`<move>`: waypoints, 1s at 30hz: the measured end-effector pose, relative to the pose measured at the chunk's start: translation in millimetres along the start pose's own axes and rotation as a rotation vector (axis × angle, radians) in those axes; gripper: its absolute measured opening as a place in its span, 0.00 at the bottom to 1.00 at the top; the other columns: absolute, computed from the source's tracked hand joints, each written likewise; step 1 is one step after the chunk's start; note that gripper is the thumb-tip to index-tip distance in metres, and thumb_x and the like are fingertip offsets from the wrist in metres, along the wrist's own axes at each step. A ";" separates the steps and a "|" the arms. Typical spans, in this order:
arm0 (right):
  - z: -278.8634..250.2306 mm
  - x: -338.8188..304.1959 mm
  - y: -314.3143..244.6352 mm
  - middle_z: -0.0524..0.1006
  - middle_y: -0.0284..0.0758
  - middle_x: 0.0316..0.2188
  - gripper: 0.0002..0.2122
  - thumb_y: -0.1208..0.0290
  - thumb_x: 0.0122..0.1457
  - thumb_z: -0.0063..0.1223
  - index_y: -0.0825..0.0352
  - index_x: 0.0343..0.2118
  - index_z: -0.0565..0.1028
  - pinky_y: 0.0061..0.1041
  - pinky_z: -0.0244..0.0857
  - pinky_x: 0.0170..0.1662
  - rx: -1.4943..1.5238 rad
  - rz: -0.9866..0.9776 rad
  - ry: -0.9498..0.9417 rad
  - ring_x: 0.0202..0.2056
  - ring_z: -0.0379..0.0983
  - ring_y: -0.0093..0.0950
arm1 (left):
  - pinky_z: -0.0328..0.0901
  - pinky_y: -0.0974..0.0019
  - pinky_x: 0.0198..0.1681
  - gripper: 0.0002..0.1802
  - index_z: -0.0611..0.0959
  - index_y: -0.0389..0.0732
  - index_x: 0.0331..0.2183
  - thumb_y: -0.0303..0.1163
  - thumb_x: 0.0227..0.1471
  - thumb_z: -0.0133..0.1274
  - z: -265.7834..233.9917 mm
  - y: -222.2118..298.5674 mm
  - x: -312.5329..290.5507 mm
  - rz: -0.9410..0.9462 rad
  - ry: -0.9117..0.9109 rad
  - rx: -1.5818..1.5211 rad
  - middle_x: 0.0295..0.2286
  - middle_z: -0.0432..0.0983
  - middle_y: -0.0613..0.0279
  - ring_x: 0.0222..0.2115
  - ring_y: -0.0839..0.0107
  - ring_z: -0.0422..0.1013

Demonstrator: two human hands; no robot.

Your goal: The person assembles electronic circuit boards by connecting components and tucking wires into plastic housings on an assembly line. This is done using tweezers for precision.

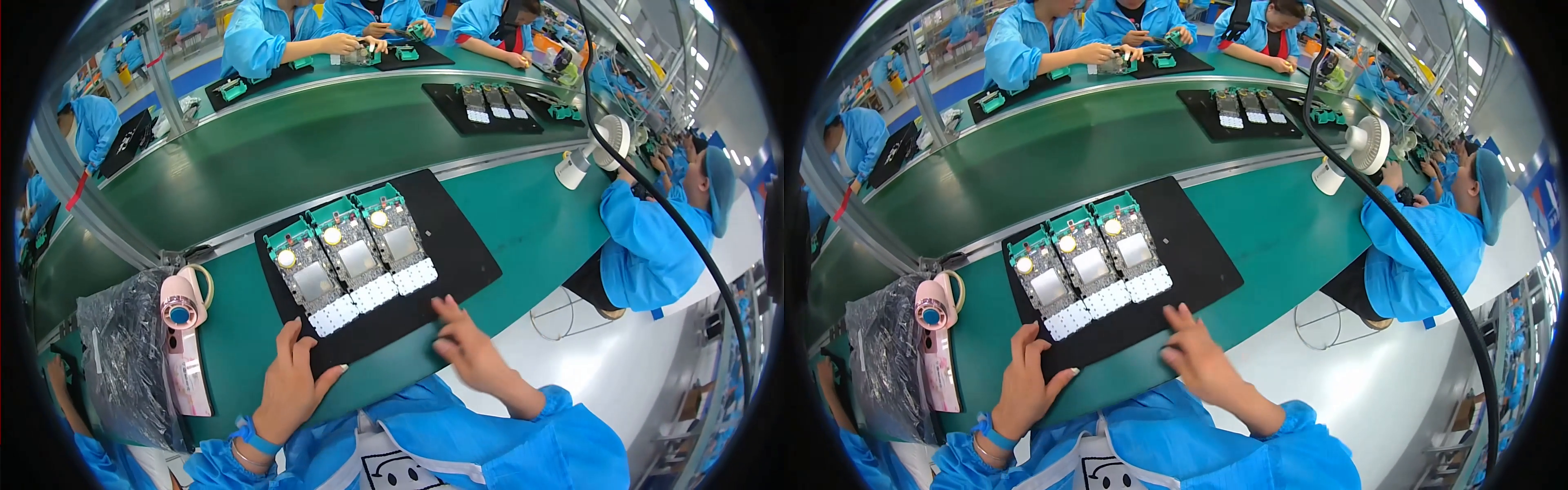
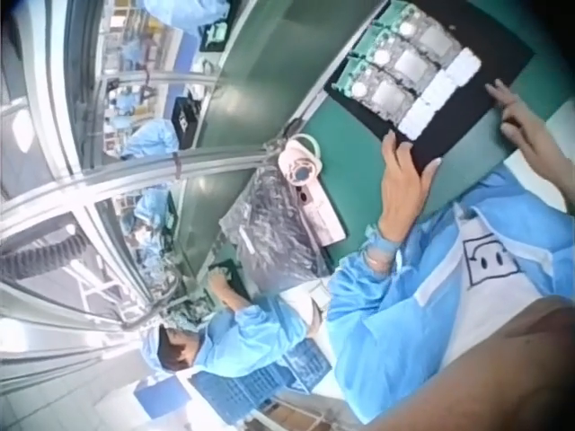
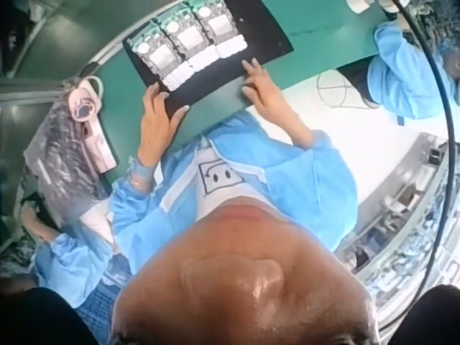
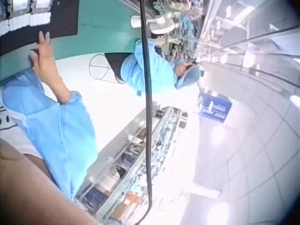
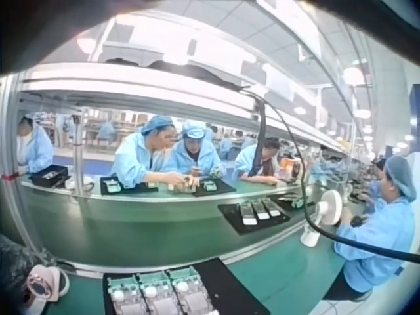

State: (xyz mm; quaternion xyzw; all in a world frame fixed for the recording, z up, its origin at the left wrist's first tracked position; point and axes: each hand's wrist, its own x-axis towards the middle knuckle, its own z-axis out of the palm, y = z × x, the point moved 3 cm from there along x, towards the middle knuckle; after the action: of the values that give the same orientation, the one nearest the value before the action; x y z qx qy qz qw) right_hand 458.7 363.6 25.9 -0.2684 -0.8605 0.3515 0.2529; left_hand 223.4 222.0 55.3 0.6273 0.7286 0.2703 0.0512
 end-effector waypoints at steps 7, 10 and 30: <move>24.3 86.9 3.9 0.52 0.58 0.60 0.09 0.71 0.60 0.46 0.72 0.36 0.68 0.44 0.50 0.59 -0.180 -0.182 -0.139 0.62 0.39 0.57 | 0.64 0.54 0.47 0.23 0.70 0.32 0.40 0.29 0.44 0.60 4.7 -31.5 46.7 -0.102 0.150 0.011 0.50 0.58 0.40 0.46 0.40 0.64; 52.2 146.5 10.3 0.60 0.58 0.53 0.11 0.72 0.60 0.44 0.78 0.38 0.68 0.50 0.45 0.60 -0.292 -0.151 -0.101 0.59 0.46 0.59 | 0.52 0.46 0.57 0.23 0.70 0.32 0.44 0.28 0.46 0.57 7.2 -31.6 68.2 -0.034 0.269 0.152 0.52 0.57 0.38 0.55 0.41 0.53; 173.2 354.5 -23.7 0.62 0.61 0.53 0.16 0.70 0.57 0.47 0.75 0.44 0.68 0.48 0.59 0.53 -0.527 0.018 0.101 0.57 0.54 0.58 | 0.57 0.52 0.53 0.21 0.73 0.32 0.39 0.26 0.40 0.60 18.0 -20.3 69.5 0.029 0.109 0.010 0.50 0.60 0.39 0.52 0.43 0.59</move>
State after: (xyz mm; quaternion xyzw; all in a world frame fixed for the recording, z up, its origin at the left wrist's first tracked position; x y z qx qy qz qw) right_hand 85.8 494.6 22.6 -0.3497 -0.9063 0.1036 0.2136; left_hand 198.4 292.0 49.1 0.6226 0.7223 0.3011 0.0045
